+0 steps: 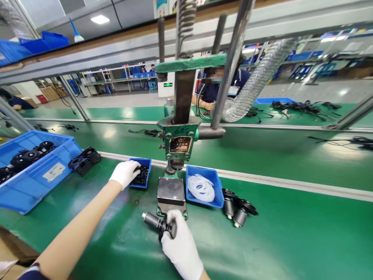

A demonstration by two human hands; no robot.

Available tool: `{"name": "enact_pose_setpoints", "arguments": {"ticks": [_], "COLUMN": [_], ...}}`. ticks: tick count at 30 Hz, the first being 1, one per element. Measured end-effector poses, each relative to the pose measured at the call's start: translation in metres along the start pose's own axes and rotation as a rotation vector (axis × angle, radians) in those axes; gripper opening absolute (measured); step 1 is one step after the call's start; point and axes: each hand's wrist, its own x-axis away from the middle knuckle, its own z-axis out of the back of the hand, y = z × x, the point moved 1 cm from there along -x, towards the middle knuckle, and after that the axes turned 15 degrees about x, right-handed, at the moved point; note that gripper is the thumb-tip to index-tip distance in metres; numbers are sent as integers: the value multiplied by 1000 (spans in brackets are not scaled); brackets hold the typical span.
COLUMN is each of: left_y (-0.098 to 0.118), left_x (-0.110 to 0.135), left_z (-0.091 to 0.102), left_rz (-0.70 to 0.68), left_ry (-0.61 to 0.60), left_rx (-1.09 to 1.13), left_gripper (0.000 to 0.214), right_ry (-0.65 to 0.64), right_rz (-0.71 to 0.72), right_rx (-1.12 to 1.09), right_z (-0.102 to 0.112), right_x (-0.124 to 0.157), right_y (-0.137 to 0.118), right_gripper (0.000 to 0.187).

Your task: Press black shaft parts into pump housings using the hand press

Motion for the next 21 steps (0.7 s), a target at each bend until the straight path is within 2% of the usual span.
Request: {"name": "enact_pose_setpoints", "arguments": {"ticks": [4,8,11,13,16,18,21], "left_y": [15,15,11,10,10,14,27], "left_x": [-29,-42,-46,-42,-18,11,62], "left_z": [-15,-20,-15,-7,6,11,4], "left_rz": [-22,-15,-3,5,7,-12,-49], "left_ry": [-140,-219,-222,-176,-58,7,51], "left_rx": [-12,6,78,165,358,511,850], "left_gripper": [28,26,25,22,19,24,33], "right_ry": [-2,-11,-45,-55,-104,-128,-66], "right_rz": [-13,-45,-63,-86,-157,-182,-193], "right_rx": [-8,-6,-15,-79,-325,-535,-773], "right_z": [-8,-3,0,-1,-3,-3,1], "right_x": [4,3,3,3,3,3,1], "right_y": [0,-2,-4,-5,-5,-8,-14], "right_gripper": [23,25,25,25,24,27,32]}}
